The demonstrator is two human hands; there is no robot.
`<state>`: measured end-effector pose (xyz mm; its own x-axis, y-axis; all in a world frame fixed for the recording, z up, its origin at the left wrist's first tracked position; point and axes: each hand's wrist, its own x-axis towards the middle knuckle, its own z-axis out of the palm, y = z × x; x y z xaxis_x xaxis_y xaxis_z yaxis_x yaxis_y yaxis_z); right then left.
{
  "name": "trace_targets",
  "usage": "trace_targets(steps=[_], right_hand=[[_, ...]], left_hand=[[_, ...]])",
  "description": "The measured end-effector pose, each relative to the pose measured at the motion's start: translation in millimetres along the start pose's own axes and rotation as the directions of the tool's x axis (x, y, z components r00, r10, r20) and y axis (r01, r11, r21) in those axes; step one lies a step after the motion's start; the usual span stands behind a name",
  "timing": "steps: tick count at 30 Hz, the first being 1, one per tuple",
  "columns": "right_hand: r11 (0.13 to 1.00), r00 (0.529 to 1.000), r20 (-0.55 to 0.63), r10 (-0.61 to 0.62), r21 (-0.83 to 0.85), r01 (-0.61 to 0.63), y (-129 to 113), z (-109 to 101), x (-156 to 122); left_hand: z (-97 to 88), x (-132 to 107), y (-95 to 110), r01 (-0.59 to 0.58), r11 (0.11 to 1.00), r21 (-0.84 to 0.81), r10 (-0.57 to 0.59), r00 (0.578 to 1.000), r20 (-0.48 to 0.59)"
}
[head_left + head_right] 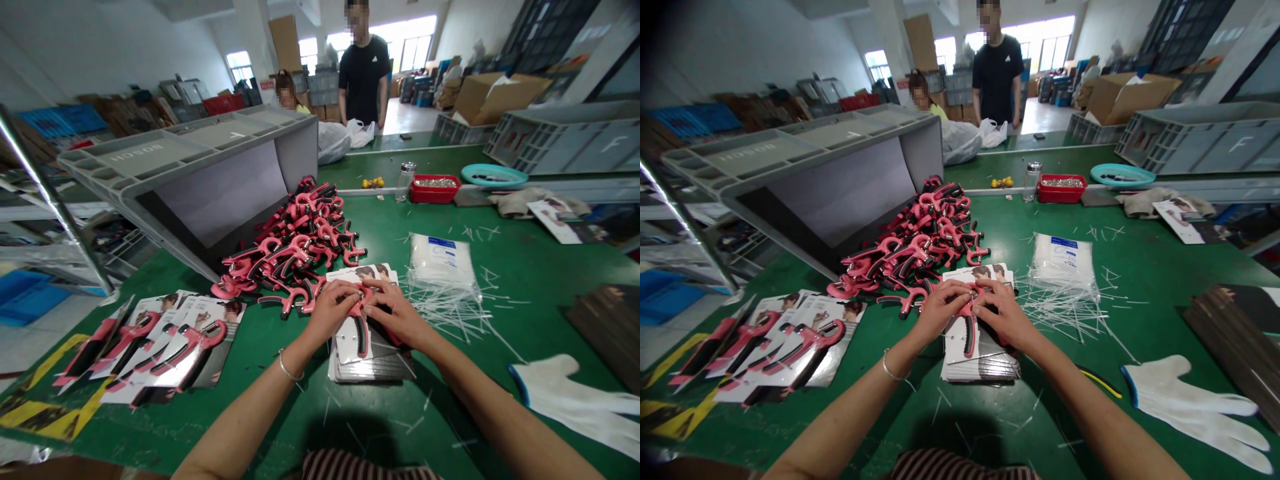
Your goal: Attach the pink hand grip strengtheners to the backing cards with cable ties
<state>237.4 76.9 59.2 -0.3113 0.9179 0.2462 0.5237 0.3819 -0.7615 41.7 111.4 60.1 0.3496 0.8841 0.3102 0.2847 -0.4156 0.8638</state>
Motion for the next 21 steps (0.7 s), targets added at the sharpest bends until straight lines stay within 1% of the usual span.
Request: trace_targets(steps=[11, 14, 16, 18, 21], right_hand=[[1.000, 1.000, 0.012, -0.007, -0.008, 0.008, -1, -1, 7], [0.999, 1.000, -0.019, 0.017, 0.035, -0.017, -3, 1, 8], [0.996, 0.997, -0.053, 0.048, 0.073, -0.044, -3, 3, 10], [0.995, 0.994, -0.087, 0.062, 0.087, -0.055, -2, 5, 12], [0.998, 0.993, -0.115, 0.041, 0.057, -0.034, 3, 10, 13]], left_hand=[[-1.0, -3, 0, -0.011, 1.000, 0.015, 0.011, 1.000, 0.022], [-2.3, -5, -2, -0.039, 0.998, 0.040, 0.037, 0.998, 0.043], [-3.8, -5, -5, -0.045, 0.999, 0.024, 0.044, 0.997, 0.065], [-5.5, -1, -8, -0.003, 0.998, -0.056, 0.007, 0.997, 0.070], [-6.6, 7, -4, 0.116, 0.973, -0.201, -0.105, 0.992, 0.065]])
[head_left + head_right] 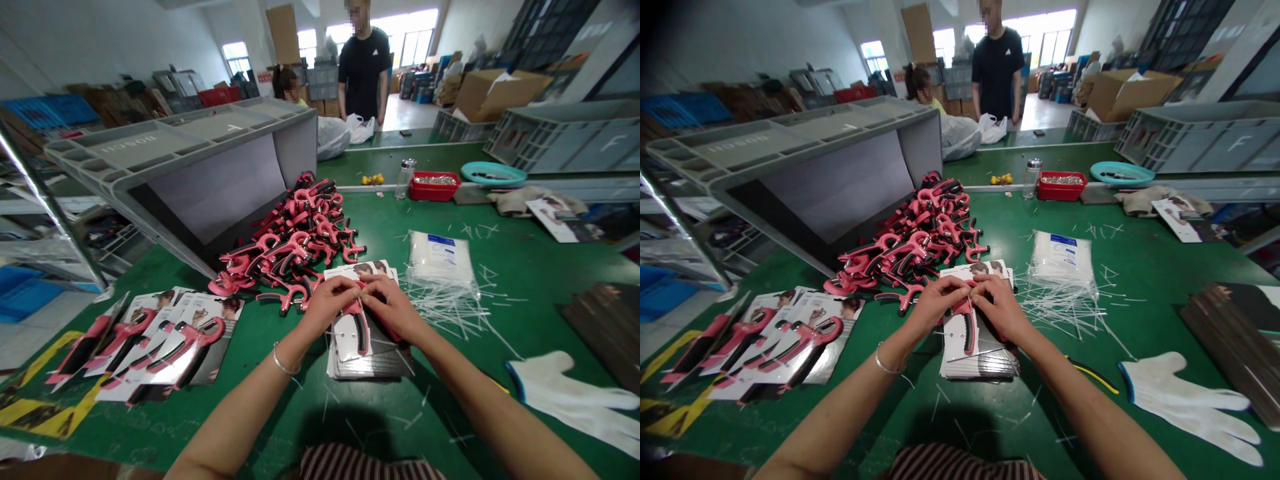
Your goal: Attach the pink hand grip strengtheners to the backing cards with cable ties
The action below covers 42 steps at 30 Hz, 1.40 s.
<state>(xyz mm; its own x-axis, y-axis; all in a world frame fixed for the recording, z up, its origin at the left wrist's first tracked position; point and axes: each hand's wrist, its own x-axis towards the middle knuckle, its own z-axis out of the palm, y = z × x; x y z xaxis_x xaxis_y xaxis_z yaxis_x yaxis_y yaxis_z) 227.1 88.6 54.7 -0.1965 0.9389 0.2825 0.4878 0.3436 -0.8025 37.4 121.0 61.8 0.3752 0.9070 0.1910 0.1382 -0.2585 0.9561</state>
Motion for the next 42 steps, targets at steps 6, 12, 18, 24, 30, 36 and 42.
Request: trace_targets(steps=[6, 12, 18, 24, 30, 36, 42], right_hand=[[0.999, 0.995, -0.100, 0.022, 0.041, -0.018, 5, 7, 4], [0.998, 0.997, -0.056, -0.050, 0.027, 0.051, 2, 6, 11], [0.973, 0.995, 0.004, -0.098, -0.208, 0.097, -27, -24, -29], [0.713, 0.953, 0.175, -0.247, -0.634, 0.301, -36, -2, -58], [0.552, 0.933, 0.131, -0.336, -0.775, 0.308, -40, 26, -41], [0.882, 0.981, 0.114, -0.159, -0.429, 0.193, -58, 9, -39], [0.968, 0.983, 0.163, -0.082, -0.222, 0.117, -53, -9, -42]], left_hand=[[24.2, -21, 27, -0.234, 0.828, 0.509, 0.259, 0.966, 0.022], [43.9, -57, 32, -0.466, 0.549, 0.694, 0.314, 0.884, 0.345], [21.2, -82, 48, -0.052, 0.515, 0.856, 0.129, 0.992, -0.017], [22.3, -79, 36, 0.005, 0.580, 0.814, -0.047, 0.999, 0.028], [4.6, -71, 36, 0.032, 0.752, 0.659, -0.114, 0.990, 0.082], [-13.0, -84, 32, 0.013, 0.836, 0.548, -0.091, 0.989, 0.116], [-5.4, -75, 28, 0.007, 0.913, 0.408, -0.044, 0.996, 0.081]])
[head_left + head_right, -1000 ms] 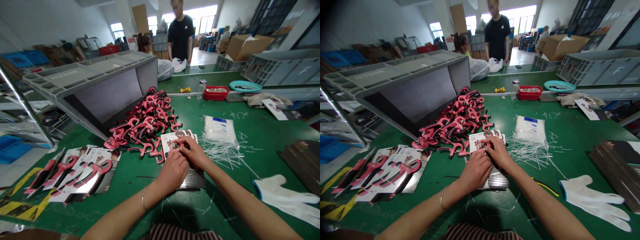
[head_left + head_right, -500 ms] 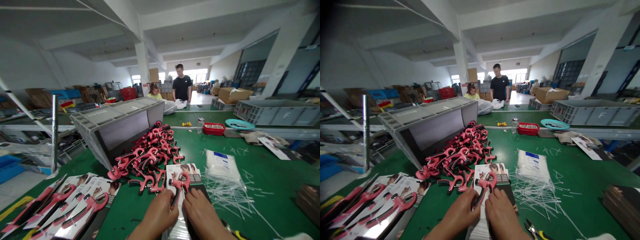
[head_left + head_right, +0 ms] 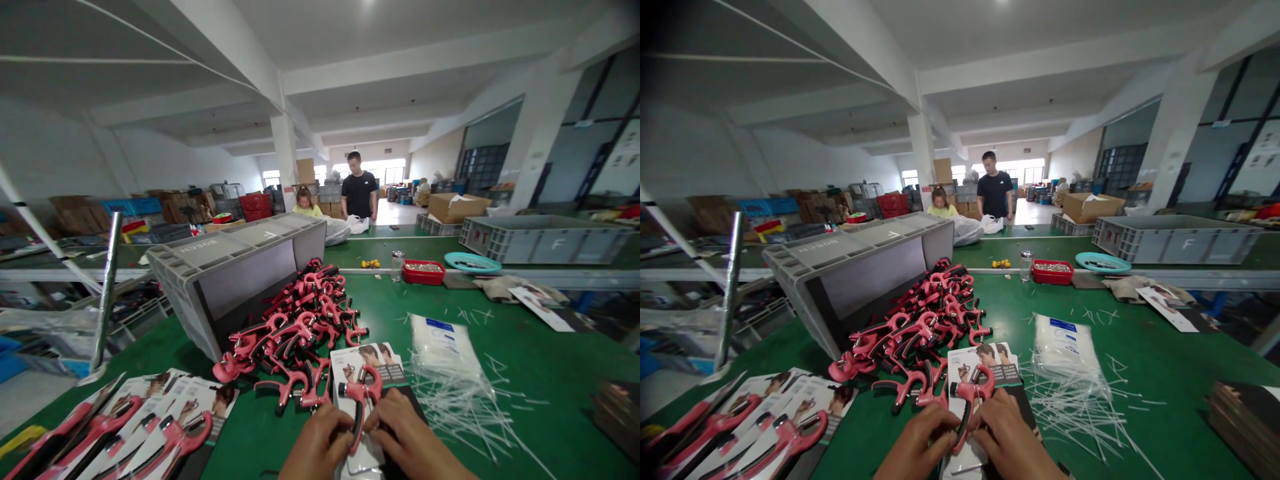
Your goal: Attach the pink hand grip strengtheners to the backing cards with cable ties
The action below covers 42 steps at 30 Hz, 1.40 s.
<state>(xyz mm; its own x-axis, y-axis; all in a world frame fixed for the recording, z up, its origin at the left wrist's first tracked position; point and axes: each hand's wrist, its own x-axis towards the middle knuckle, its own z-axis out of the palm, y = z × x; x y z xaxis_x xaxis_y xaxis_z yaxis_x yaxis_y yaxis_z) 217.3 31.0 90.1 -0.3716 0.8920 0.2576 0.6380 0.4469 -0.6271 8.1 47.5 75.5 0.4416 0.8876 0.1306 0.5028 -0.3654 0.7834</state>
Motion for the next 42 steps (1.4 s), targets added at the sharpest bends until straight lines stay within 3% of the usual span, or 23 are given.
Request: trace_targets(steps=[5, 8, 14, 19, 30, 40, 42], right_hand=[[0.997, 0.992, -0.116, 0.048, 0.060, -0.042, 10, 2, -3], [0.996, 0.981, -0.178, 0.083, 0.057, -0.073, 13, 1, -6], [0.948, 0.993, -0.019, -0.116, -0.301, 0.105, 17, -15, -8], [0.870, 0.978, 0.066, -0.199, -0.447, 0.207, 15, -21, -7], [0.841, 0.973, 0.121, -0.196, -0.489, 0.231, 17, -21, -8], [0.866, 0.966, 0.070, -0.249, -0.431, 0.255, 11, -17, -5], [0.879, 0.962, 0.076, -0.263, -0.393, 0.272, 12, -15, -5]], left_hand=[[19.5, 8, 1, 0.066, 0.975, -0.214, -0.087, 0.992, -0.088], [26.5, 8, 5, 0.051, 0.969, -0.242, -0.084, 0.988, -0.127], [22.3, 8, 12, -0.121, 0.987, -0.104, 0.107, 0.986, -0.129], [21.3, 12, 16, -0.159, 0.986, -0.058, 0.152, 0.983, -0.106], [18.8, 14, 12, -0.157, 0.986, -0.046, 0.154, 0.985, -0.079], [22.2, 18, 10, -0.194, 0.980, -0.033, 0.193, 0.980, -0.050], [21.4, 18, 9, -0.148, 0.989, -0.020, 0.146, 0.987, -0.068]])
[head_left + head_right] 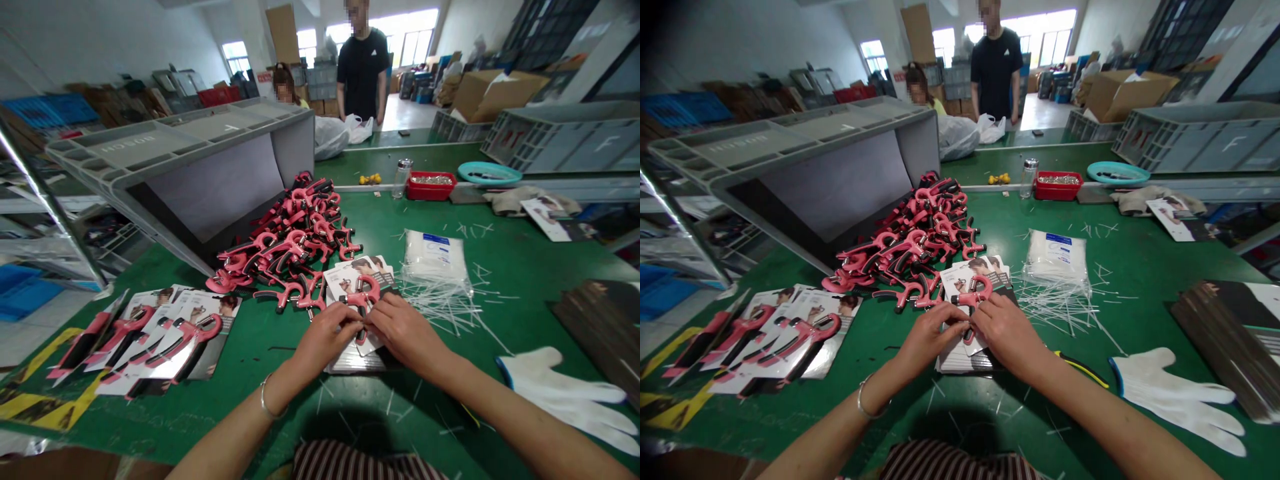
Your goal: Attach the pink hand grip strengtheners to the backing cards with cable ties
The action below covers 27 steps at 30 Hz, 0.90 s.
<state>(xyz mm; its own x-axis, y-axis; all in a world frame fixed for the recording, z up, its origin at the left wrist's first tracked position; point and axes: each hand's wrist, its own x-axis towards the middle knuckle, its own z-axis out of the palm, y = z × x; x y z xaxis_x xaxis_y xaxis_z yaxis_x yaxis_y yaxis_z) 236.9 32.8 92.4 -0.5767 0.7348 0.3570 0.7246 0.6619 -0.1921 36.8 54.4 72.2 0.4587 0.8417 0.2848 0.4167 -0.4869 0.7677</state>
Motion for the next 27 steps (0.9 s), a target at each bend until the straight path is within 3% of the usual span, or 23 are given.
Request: trace_targets(steps=[2, 4, 7, 9, 12, 15, 19, 23, 27], right_hand=[[0.998, 1.000, 0.010, 0.021, 0.066, -0.022, 1, 2, -1], [0.988, 0.998, 0.019, 0.054, 0.144, -0.057, 2, 5, -2], [0.963, 0.997, 0.010, 0.079, 0.259, -0.079, 1, 6, -4], [0.953, 0.996, 0.008, 0.086, 0.289, -0.085, -1, 5, -3], [0.968, 0.996, 0.022, 0.085, 0.234, -0.088, -5, 1, -1], [0.974, 0.995, 0.017, 0.099, 0.203, -0.100, -6, -2, -1], [0.922, 0.982, -0.041, 0.186, 0.352, -0.161, -5, 1, -1], [0.840, 0.986, -0.065, 0.156, 0.533, -0.098, -2, 8, -1], [0.852, 0.968, -0.094, 0.232, 0.500, -0.155, 4, 20, -3]], left_hand=[[-3.1, 0, 0, 0.089, 0.996, -0.010, -0.089, 0.996, -0.014], [-7.6, -1, 3, 0.156, 0.985, -0.069, -0.153, 0.987, 0.047], [-14.1, -2, 11, 0.195, 0.968, -0.155, -0.166, 0.968, 0.186], [-17.0, -2, 16, 0.183, 0.976, -0.122, -0.157, 0.968, 0.193], [-19.1, -1, 21, 0.126, 0.992, -0.011, -0.124, 0.983, 0.135], [-16.7, -4, 22, 0.128, 0.991, -0.026, -0.125, 0.987, 0.106], [0.5, -14, 20, 0.099, 0.994, 0.043, -0.099, 0.995, 0.000], [20.7, -24, 4, 0.054, 0.978, 0.203, -0.021, 0.987, -0.158], [23.7, -28, -17, -0.009, 0.967, 0.253, 0.072, 0.968, -0.240]])
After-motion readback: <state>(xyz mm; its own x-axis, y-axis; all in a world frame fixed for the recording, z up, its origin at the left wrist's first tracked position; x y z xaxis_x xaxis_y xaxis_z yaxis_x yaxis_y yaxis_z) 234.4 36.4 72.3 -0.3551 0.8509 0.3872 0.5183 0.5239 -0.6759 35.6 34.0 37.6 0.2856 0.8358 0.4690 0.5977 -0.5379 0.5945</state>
